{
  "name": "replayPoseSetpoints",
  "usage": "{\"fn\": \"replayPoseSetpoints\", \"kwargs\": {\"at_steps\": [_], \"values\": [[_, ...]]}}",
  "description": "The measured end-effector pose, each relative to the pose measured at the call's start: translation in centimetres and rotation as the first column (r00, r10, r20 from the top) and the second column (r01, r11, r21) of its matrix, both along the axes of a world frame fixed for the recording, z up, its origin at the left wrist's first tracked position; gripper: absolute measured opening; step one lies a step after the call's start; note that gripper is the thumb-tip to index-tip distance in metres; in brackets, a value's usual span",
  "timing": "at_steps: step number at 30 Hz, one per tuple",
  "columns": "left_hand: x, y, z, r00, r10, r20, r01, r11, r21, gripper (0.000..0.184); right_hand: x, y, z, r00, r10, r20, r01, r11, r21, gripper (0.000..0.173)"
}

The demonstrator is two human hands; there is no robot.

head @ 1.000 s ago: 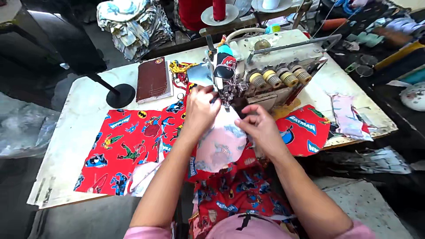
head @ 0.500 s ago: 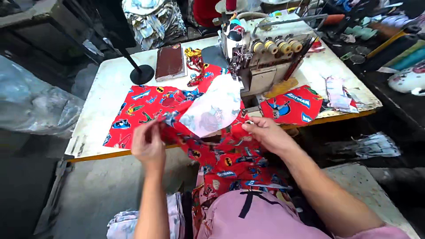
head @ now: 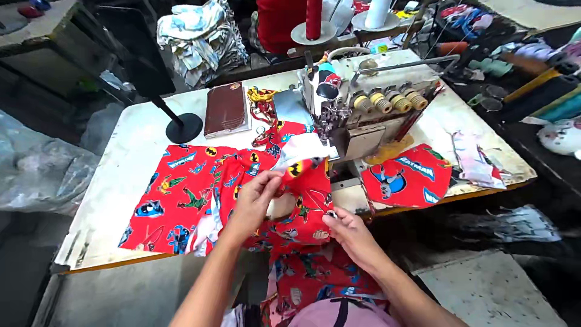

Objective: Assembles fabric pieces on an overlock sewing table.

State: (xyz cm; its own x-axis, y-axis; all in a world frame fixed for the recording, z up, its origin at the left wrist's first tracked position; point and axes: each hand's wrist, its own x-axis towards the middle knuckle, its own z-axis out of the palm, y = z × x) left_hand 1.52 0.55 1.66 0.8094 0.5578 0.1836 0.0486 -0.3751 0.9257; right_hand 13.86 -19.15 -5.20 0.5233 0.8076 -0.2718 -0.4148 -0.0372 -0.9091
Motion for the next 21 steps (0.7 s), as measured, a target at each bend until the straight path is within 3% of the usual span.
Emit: {"fn": "replayPoseSetpoints", "kwargs": {"at_steps": [3,5,10,17,19,21], "values": [[0.4,-1.8,4.4,0.982,-0.191,0.012,0.185,0.965,0.184,0.026,1.3,-1.1,-1.0,0.999,0.017,0.038,-0.017,1.0,0.006,0.011],[1.5,-3.8,5.6,0.974,-0.226,-0.02,0.221,0.927,0.304,0.027,2.2,-2.1,-0.3,0.996,0.017,0.086,-0.018,1.0,0.011,0.011],[4.0,-5.0,4.6,0.981,-0.127,-0.149,0.186,0.842,0.506,0.025,5.6,-1.3,1.6,0.977,0.036,0.21,-0.053,0.996,0.076,0.01],[7.7,-4.0,3.3,0.962,0.053,-0.266,0.15,0.714,0.684,0.02,7.6,3.4,3.2,0.954,-0.049,0.296,0.024,0.996,0.087,0.027],[7.9,-5.0,2.1,0.96,0.071,-0.269,0.12,0.766,0.631,0.016,7.9,4.6,3.3,0.927,-0.079,0.366,0.064,0.997,0.054,0.025],[6.0,-6.9,0.9,0.971,0.021,-0.237,0.098,0.873,0.478,0.029,7.9,4.8,3.5,0.913,-0.104,0.395,0.092,0.995,0.05,0.025]]}}
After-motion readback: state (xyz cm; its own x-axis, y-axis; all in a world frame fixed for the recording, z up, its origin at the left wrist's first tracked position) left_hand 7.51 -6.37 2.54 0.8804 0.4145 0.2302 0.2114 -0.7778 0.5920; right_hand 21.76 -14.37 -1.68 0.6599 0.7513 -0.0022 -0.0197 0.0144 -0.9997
